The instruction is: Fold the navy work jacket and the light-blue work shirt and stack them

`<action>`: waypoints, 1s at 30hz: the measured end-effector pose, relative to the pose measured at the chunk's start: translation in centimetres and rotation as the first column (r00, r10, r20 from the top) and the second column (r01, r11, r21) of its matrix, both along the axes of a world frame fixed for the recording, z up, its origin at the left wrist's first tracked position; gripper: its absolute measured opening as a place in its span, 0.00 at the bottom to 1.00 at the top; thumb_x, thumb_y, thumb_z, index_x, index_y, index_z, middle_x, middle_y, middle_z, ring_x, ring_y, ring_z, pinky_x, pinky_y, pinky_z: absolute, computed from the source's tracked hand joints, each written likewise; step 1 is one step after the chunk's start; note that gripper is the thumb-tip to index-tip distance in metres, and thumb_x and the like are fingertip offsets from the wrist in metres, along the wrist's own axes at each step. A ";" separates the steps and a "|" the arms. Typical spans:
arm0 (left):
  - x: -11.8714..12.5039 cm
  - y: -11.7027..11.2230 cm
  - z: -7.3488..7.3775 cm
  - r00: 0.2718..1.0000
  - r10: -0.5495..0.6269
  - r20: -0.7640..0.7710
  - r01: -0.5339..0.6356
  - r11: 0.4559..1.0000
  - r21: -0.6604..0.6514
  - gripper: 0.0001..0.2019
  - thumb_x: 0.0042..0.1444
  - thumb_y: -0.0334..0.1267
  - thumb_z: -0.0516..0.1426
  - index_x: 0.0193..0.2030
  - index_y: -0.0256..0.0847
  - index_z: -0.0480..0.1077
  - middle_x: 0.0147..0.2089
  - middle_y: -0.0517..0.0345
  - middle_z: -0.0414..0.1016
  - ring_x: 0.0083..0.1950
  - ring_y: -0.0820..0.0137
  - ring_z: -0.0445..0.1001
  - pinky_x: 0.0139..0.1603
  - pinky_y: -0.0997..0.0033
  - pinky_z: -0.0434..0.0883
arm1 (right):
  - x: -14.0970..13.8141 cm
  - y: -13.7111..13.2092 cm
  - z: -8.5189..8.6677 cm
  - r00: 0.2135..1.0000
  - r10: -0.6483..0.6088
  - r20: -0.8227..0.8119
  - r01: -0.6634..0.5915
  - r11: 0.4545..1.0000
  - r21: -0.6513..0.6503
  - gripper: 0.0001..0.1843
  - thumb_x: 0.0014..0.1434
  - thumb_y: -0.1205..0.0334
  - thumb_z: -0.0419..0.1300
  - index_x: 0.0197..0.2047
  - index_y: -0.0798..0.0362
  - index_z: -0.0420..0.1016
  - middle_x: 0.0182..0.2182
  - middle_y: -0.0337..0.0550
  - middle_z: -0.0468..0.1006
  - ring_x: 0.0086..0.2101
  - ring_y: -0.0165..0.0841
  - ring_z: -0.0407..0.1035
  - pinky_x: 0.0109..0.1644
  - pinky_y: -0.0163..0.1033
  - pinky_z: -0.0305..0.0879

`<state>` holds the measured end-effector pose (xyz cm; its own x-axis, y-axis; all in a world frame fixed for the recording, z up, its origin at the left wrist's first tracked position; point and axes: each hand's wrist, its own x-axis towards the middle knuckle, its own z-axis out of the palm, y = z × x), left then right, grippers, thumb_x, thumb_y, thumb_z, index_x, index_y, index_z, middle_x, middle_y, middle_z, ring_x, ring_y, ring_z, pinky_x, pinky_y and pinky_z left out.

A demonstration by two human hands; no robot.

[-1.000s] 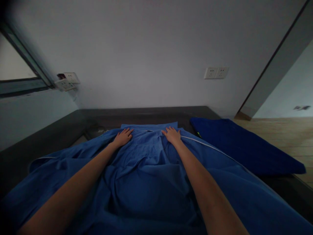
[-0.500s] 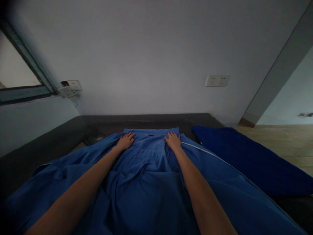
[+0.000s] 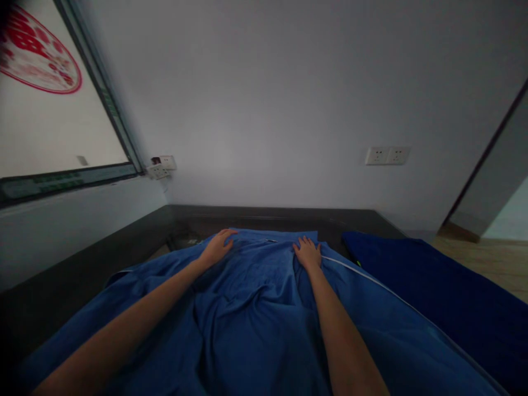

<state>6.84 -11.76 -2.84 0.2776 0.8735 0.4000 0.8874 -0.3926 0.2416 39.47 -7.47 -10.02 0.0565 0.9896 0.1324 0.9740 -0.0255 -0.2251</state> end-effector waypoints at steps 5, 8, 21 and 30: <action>-9.6 -6.2 4.6 0.996 0.070 0.054 -0.070 0.998 0.001 0.19 0.58 0.40 0.46 0.53 0.40 0.69 0.53 0.53 0.74 0.55 0.64 0.71 0.61 0.64 0.64 | 0.3 -0.3 -0.1 0.987 0.039 -0.157 -0.021 0.993 0.117 0.29 0.67 0.49 0.40 0.63 0.56 0.63 0.62 0.52 0.63 0.61 0.45 0.56 0.64 0.60 0.43; -18.1 -10.1 5.1 0.948 0.318 -0.028 -0.319 0.945 -0.077 0.23 0.55 0.43 0.47 0.53 0.38 0.69 0.53 0.51 0.74 0.55 0.61 0.72 0.59 0.63 0.66 | 0.5 -0.8 0.8 0.955 0.147 -0.259 -0.058 0.945 0.322 0.27 0.67 0.52 0.40 0.58 0.56 0.68 0.58 0.52 0.70 0.58 0.43 0.62 0.64 0.58 0.45; -28.5 -19.6 -0.2 0.723 0.685 -0.087 -0.589 0.545 -0.596 0.23 0.45 0.53 0.51 0.40 0.38 0.71 0.38 0.48 0.78 0.39 0.57 0.77 0.27 0.70 0.73 | -7.1 -17.8 17.8 0.616 0.787 -0.036 -0.580 0.484 0.655 0.14 0.65 0.57 0.51 0.40 0.52 0.76 0.38 0.46 0.80 0.41 0.38 0.71 0.49 0.44 0.63; -27.9 -21.8 0.8 0.667 0.740 0.086 -0.461 0.500 -0.733 0.19 0.35 0.49 0.61 0.33 0.39 0.73 0.32 0.51 0.77 0.35 0.59 0.76 0.25 0.71 0.72 | -9.6 -31.9 8.7 0.207 0.962 0.176 -0.976 0.215 -0.027 0.15 0.58 0.49 0.61 0.34 0.53 0.73 0.32 0.45 0.76 0.34 0.36 0.68 0.34 0.38 0.60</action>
